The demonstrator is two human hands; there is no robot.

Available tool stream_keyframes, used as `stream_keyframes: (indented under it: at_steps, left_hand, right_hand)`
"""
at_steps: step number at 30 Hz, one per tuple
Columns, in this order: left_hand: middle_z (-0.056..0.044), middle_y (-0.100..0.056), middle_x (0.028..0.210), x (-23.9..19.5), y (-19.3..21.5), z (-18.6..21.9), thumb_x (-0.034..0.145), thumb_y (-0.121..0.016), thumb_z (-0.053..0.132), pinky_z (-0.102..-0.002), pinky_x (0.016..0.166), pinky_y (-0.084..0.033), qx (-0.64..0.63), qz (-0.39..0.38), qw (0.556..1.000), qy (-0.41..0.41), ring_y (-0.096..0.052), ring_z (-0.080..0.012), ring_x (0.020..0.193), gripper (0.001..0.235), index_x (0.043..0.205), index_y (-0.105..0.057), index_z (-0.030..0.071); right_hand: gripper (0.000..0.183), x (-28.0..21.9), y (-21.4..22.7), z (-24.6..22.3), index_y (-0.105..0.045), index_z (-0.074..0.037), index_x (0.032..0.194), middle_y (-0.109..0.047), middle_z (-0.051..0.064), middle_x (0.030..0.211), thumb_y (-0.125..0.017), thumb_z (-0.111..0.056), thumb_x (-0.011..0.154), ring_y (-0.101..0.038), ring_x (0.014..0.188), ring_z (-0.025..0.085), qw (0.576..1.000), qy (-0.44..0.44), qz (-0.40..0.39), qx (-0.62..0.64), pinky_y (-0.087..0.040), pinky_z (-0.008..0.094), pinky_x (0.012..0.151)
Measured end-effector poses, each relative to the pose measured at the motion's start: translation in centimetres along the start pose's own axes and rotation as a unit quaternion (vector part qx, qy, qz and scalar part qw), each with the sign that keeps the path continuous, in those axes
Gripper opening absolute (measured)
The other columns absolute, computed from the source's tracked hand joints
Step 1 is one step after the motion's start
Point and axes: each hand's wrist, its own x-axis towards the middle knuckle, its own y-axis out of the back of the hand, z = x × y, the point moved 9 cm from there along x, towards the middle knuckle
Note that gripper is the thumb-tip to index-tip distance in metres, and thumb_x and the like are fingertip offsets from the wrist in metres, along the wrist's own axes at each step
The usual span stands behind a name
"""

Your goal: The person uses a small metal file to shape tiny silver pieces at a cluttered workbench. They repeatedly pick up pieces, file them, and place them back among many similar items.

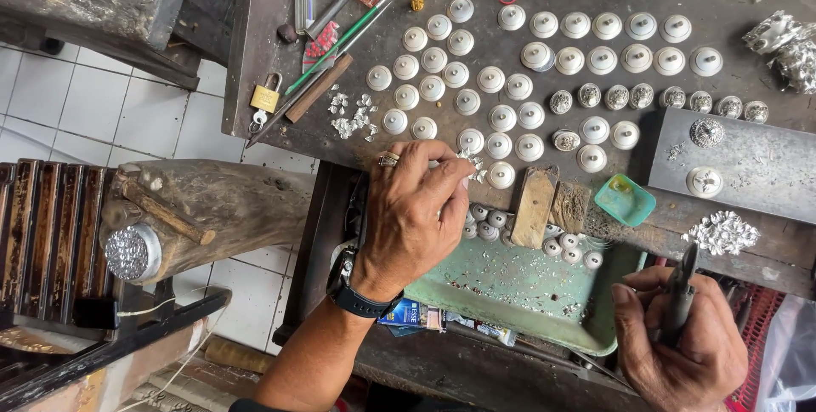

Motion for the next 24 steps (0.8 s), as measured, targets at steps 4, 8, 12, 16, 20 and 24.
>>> stream_keyframes:
  at_steps: [4, 8, 12, 16, 20, 24]
  left_hand:
    - [-0.003, -0.052, 0.09, 0.0, -0.4, 0.2, 0.072, -0.058, 0.001, -0.038, 0.067, -0.034, 0.013, -0.015, 1.0, -0.01, -0.048, -0.0255, 0.079, 0.017, 0.083, -0.057, 0.013]
    - [-0.002, -0.052, 0.088, -0.1, -0.9, 0.1, 0.076, -0.059, 0.005, -0.037, 0.065, -0.033, 0.018, -0.025, 1.0, -0.007, -0.049, -0.025, 0.077, 0.011, 0.083, -0.056, 0.013]
    - [-0.004, -0.051, 0.089, -0.3, -1.1, -0.1, 0.08, -0.057, 0.006, -0.038, 0.066, -0.034, 0.003, -0.032, 0.999, -0.004, -0.049, -0.0253, 0.079, 0.009, 0.087, -0.056, 0.012]
    - [-0.006, -0.051, 0.09, -0.1, -0.7, -0.2, 0.083, -0.053, 0.005, -0.037, 0.071, -0.034, -0.014, -0.014, 1.0, 0.0, -0.047, -0.0255, 0.077, 0.007, 0.088, -0.054, 0.01]
    - [-0.011, -0.051, 0.09, -0.6, -0.9, -0.3, 0.086, -0.049, 0.009, -0.031, 0.067, -0.038, -0.073, 0.006, 0.997, 0.011, -0.048, -0.0223, 0.078, 0.007, 0.086, -0.053, 0.003]
    - [-0.012, -0.054, 0.084, -0.2, 0.1, 3.2, 0.089, -0.042, 0.008, -0.034, 0.074, -0.043, -0.241, -0.024, 0.97, -0.008, -0.054, -0.0266, 0.082, 0.012, 0.086, -0.051, 0.001]
  right_hand:
    - [0.036, -0.1, -0.1, 0.2, -0.033, 0.001, 0.059, -0.053, 0.021, 0.069, -0.062, 0.009, 0.079, -0.056, 0.066, 0.025, 1.0, 0.0, 0.001, 0.011, -0.048, 0.035, 0.07]
    - [0.038, 0.0, -0.1, 0.1, -0.032, 0.002, 0.057, -0.051, 0.019, 0.064, -0.062, 0.01, 0.079, -0.056, 0.067, 0.026, 1.0, -0.007, 0.001, 0.007, -0.049, 0.034, 0.07]
    - [0.037, 0.1, -0.1, -0.1, -0.034, 0.002, 0.058, -0.055, 0.02, 0.07, -0.063, 0.009, 0.08, -0.055, 0.067, 0.024, 1.0, -0.013, -0.001, -0.001, -0.048, 0.032, 0.069]
    - [0.036, 0.3, 0.0, -0.4, -0.034, 0.002, 0.058, -0.054, 0.02, 0.068, -0.062, 0.009, 0.079, -0.055, 0.066, 0.025, 1.0, 0.007, 0.008, -0.001, -0.05, 0.036, 0.072]
    - [0.035, 0.3, 0.2, -0.6, -0.035, 0.0, 0.058, -0.057, 0.018, 0.072, -0.063, 0.007, 0.078, -0.055, 0.064, 0.021, 0.999, 0.034, -0.003, -0.013, -0.041, 0.025, 0.056]
    - [0.015, 0.2, 0.8, -0.2, -0.051, 0.002, 0.065, -0.059, 0.012, 0.075, -0.062, -0.001, 0.075, -0.055, 0.064, 0.018, 1.0, 0.003, -0.002, -0.028, -0.044, 0.025, 0.061]
